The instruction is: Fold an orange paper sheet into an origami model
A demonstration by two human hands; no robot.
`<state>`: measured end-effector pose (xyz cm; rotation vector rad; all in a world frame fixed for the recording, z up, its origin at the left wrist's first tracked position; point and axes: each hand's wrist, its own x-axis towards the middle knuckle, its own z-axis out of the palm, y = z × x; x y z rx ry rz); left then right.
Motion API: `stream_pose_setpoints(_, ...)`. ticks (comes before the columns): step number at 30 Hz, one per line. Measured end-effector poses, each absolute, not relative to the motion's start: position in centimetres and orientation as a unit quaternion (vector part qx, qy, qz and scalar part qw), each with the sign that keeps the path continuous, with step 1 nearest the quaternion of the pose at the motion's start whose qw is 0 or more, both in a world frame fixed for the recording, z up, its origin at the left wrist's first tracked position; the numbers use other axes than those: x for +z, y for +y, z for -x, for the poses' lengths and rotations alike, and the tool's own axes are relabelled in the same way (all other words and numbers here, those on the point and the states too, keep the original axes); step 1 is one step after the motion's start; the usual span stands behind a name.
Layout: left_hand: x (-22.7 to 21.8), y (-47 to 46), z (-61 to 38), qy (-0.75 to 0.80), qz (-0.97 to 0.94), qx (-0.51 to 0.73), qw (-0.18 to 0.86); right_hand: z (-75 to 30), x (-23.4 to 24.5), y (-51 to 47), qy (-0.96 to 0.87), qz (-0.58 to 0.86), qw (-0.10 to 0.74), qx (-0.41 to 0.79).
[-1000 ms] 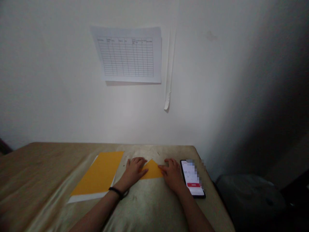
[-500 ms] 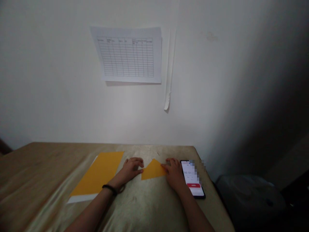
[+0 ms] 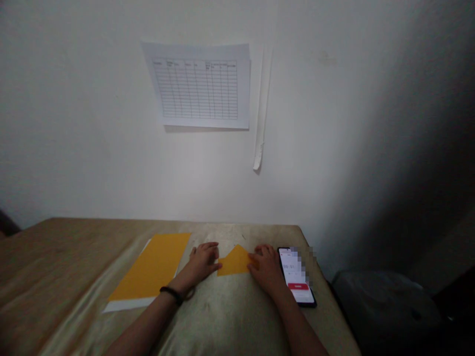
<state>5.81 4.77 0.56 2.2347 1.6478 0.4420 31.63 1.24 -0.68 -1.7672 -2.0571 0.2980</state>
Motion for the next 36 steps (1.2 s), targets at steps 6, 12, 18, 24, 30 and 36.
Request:
stream_pose_setpoints(6, 0.3, 4.9, -5.7, 0.572, -0.786, 0.162, 0.169, -31.6, -0.6, 1.1, -0.738, 0.630, 0.213, 0.111)
stream_pose_setpoints(12, -0.1, 5.1, -5.6, 0.564, -0.787, 0.166, 0.185, -31.6, -0.7, 1.1, -0.737, 0.633, 0.212, 0.109)
stream_pose_setpoints(18, -0.3, 5.1, -5.6, 0.564, -0.788, 0.165, 0.183, -31.5, -0.9, 1.2, -0.738, 0.631, 0.216, 0.103)
stream_pose_setpoints(24, -0.1, 4.8, -5.8, 0.553, -0.796, 0.160, 0.186, -31.5, -0.8, 1.1, -0.739, 0.633, 0.211, 0.099)
stream_pose_setpoints(30, 0.1, 4.7, -5.9, 0.543, -0.801, 0.169, 0.189, -31.4, -0.6, 1.0, -0.738, 0.632, 0.212, 0.102)
stream_pose_setpoints(36, 1.0, 4.4, -6.0, 0.543, -0.801, 0.154, 0.197, -31.3, -0.5, 1.0, -0.737, 0.634, 0.208, 0.104)
